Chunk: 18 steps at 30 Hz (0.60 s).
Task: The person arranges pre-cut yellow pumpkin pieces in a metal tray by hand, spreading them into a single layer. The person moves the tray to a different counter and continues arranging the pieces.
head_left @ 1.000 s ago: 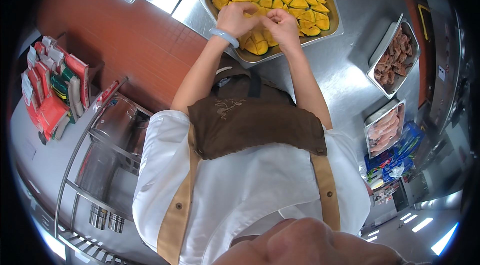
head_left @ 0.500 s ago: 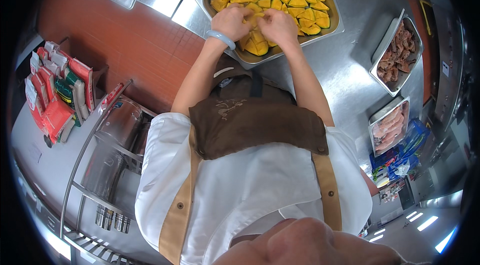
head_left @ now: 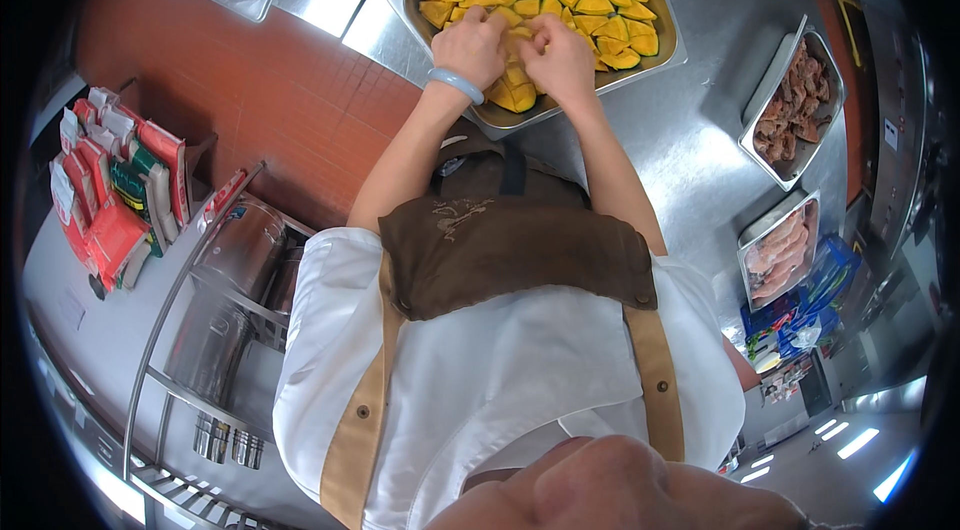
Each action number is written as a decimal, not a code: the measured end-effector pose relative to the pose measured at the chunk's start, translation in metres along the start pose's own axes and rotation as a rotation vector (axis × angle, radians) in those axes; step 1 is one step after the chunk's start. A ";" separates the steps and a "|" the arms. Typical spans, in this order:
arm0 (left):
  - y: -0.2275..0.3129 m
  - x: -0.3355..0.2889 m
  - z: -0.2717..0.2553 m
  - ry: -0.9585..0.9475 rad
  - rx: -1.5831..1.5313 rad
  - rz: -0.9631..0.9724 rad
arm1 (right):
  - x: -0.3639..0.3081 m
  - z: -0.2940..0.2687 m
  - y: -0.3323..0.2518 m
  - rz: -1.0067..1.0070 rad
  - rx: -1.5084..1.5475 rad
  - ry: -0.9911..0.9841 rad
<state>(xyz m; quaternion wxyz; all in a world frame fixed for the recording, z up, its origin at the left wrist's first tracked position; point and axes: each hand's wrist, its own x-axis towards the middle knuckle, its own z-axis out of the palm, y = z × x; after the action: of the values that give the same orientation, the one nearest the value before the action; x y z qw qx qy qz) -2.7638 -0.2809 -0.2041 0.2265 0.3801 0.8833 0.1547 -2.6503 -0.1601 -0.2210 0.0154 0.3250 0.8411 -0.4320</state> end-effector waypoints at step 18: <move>-0.006 -0.012 -0.037 0.163 -0.555 -0.136 | 0.009 -0.150 0.080 0.093 0.440 0.215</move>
<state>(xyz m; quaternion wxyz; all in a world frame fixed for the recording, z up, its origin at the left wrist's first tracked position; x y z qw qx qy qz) -2.7792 -0.2978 -0.1724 0.2600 0.2299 0.8460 0.4047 -2.5746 -0.0115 -0.1878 -0.1254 0.4030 0.7078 -0.5665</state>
